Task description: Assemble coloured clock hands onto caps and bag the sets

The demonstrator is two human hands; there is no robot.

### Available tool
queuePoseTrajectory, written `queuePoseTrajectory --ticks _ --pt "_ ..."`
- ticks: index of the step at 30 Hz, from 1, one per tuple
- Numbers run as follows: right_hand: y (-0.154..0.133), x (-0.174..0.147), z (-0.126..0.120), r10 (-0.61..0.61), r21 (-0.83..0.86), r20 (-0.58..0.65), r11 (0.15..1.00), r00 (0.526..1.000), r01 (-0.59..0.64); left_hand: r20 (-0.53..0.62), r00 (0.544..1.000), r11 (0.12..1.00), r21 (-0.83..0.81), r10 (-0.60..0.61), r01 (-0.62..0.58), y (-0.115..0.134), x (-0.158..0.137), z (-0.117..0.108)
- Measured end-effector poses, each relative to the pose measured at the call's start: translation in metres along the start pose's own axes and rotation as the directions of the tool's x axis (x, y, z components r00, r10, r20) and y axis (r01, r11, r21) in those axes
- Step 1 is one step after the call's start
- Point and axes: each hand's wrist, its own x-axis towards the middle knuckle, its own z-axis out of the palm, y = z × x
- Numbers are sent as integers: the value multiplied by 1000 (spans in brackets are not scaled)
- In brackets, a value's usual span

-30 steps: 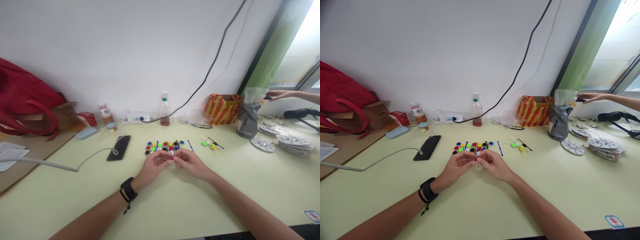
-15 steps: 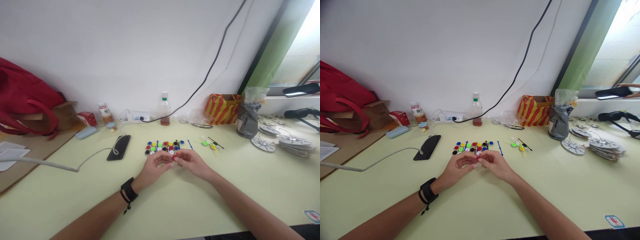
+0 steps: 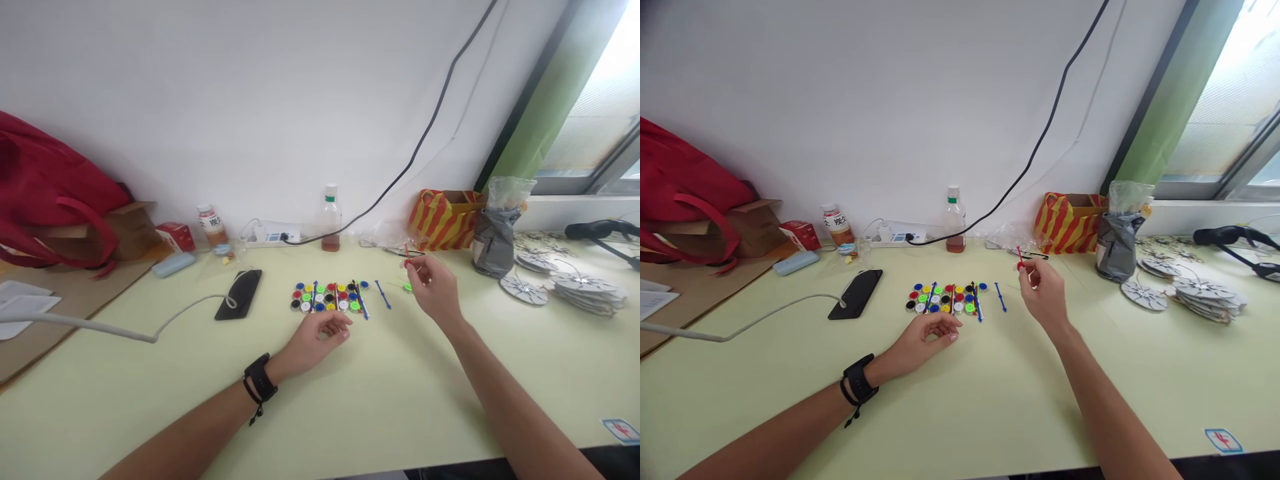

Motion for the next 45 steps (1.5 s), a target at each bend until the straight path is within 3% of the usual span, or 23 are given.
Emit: queuePoseTrajectory --ticks 1,3,6,8,11,21,24,27,31,36,41,45 --pt "4 0 0 -8 -68 16 998 1000 9 1 1000 1000 14 -2 2 0 0 0" --pt "9 -2 4 38 -235 197 972 980 10 0 1000 999 35 -3 3 1 0 0" --pt "15 -8 13 210 -448 507 893 836 48 4 1000 999 53 4 -4 2 0 1" --pt "18 -13 18 271 -501 569 863 776 66 7 1000 998 64 11 -12 3 0 1" --pt "22 -15 24 312 -551 565 832 764 69 16 1000 997 77 19 -20 5 0 2" --pt "32 -9 28 382 -679 445 733 810 28 34 999 990 134 32 -36 9 -3 3" --pt "28 -12 26 294 -586 469 809 833 45 33 999 990 137 39 -43 8 -3 4" --pt "23 -18 31 183 -445 535 891 825 92 32 998 990 129 49 -53 7 -3 4" --pt "18 -24 40 129 -411 578 899 806 150 28 998 990 127 56 -59 7 -3 4" --pt "18 -26 39 99 -352 518 930 850 106 30 998 991 121 55 -58 8 -3 4" --pt "20 -26 41 72 -178 482 984 873 17 32 998 991 123 49 -52 6 -3 4" --pt "21 -27 46 18 -132 491 990 871 54 36 998 990 134 47 -51 6 -3 4"
